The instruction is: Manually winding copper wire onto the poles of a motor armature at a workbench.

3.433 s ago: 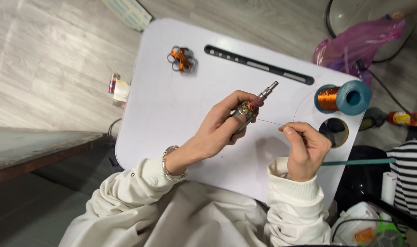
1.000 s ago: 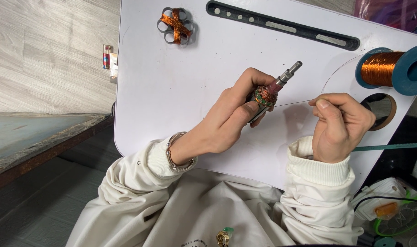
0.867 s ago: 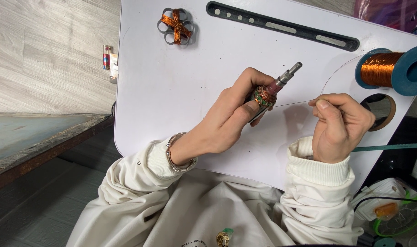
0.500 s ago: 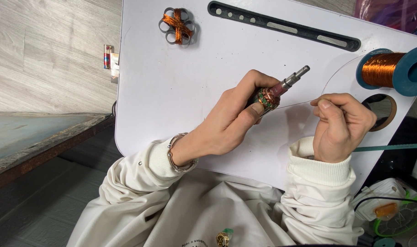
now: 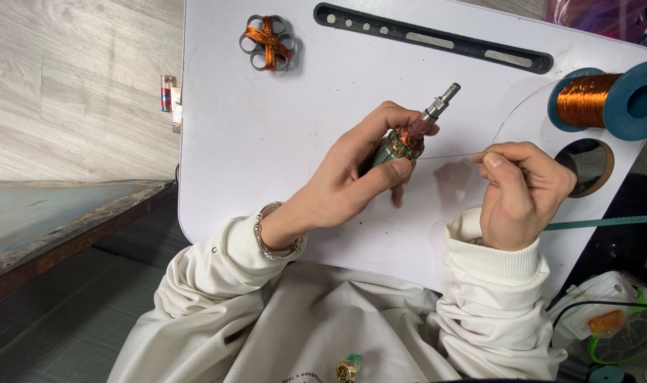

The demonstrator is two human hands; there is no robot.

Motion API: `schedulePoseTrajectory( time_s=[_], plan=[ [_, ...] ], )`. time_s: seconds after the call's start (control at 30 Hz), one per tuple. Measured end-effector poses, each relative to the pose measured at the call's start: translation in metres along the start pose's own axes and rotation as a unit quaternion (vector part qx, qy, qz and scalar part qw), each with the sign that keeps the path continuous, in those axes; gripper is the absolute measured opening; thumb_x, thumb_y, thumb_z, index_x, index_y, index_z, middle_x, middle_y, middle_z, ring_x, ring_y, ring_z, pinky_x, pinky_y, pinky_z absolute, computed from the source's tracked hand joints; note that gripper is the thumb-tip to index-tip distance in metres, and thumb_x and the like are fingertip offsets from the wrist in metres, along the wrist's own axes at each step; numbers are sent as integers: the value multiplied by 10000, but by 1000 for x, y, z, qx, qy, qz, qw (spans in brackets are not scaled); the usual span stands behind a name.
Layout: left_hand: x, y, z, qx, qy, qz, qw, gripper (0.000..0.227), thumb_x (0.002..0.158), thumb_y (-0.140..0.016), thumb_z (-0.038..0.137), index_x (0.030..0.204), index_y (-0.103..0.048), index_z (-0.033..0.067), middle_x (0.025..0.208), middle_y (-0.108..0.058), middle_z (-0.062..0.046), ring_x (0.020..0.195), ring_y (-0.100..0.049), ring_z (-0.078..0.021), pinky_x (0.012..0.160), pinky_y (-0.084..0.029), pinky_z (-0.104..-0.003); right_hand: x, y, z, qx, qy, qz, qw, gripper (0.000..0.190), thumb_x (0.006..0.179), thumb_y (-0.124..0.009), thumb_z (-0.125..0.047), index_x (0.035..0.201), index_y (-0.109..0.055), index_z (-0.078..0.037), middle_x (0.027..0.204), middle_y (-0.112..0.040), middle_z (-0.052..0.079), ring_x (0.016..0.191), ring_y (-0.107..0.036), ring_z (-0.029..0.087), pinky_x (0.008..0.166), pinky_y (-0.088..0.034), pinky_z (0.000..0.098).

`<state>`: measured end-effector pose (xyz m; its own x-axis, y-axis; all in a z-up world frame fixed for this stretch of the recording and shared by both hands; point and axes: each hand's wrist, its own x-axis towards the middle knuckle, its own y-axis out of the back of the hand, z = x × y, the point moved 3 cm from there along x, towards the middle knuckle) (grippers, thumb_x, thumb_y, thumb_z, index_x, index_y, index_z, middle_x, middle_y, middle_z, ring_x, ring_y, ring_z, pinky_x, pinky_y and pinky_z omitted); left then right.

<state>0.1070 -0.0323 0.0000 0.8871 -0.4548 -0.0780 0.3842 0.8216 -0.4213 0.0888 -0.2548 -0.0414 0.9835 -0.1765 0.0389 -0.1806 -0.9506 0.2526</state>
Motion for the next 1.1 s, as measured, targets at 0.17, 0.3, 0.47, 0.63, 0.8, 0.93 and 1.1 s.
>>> schedulePoseTrajectory(
  time_s=[0.17,0.3,0.47,0.63,0.8,0.93,1.1],
  plan=[
    [0,3,-1,57,-21,17,998,467,1091,-483,272,1510,-375,95,1237,-530,-102,1001,-608,-209,876,-616,-333,1,4,3,10,8,7,1000,132,902,-575,-10,831,-609,95,637,-492,146,622,-490,232,720,-563,370],
    [-1,-1,-6,42,25,18,999,490,1076,-421,305,1505,-355,77,1231,-572,-71,911,-559,-159,687,-500,-263,-1,3,1,22,-4,10,1000,132,890,-576,-18,825,-606,93,635,-487,146,624,-483,225,721,-552,359],
    [-1,-2,-1,-9,10,-2,1000,398,1019,-378,147,1392,-435,19,1087,-501,-55,713,-431,-135,596,-363,-237,-3,-2,-1,20,-3,-3,1000,152,905,-580,-46,843,-604,90,650,-482,142,639,-498,232,748,-587,374],
    [-2,-1,-6,-5,-1,0,1000,328,1044,-395,197,1328,-446,40,1079,-531,-60,687,-435,-131,612,-388,-248,-5,-1,4,12,-10,-6,1000,166,890,-587,-60,870,-627,100,680,-541,171,660,-545,254,729,-542,357],
    [-2,-1,-3,27,-15,-4,1000,317,1050,-380,233,1288,-434,30,1053,-532,-55,592,-453,-117,614,-409,-234,-5,-1,7,17,-14,-12,1000,185,881,-591,-70,882,-633,111,704,-571,200,665,-558,261,691,-485,336],
    [-1,-1,-1,31,-9,-9,999,321,1035,-376,193,1307,-424,29,1124,-547,-84,652,-503,-140,601,-511,-250,-4,1,8,16,-14,-11,1000,181,894,-591,-71,882,-627,107,687,-551,200,656,-557,265,704,-493,336],
    [-1,-3,0,49,-4,-3,999,288,1022,-358,155,1276,-432,42,1066,-568,-83,598,-504,-134,583,-487,-239,-6,1,8,18,-20,-15,1000,185,898,-593,-69,902,-631,112,747,-598,220,674,-559,255,698,-466,327]
  ],
)
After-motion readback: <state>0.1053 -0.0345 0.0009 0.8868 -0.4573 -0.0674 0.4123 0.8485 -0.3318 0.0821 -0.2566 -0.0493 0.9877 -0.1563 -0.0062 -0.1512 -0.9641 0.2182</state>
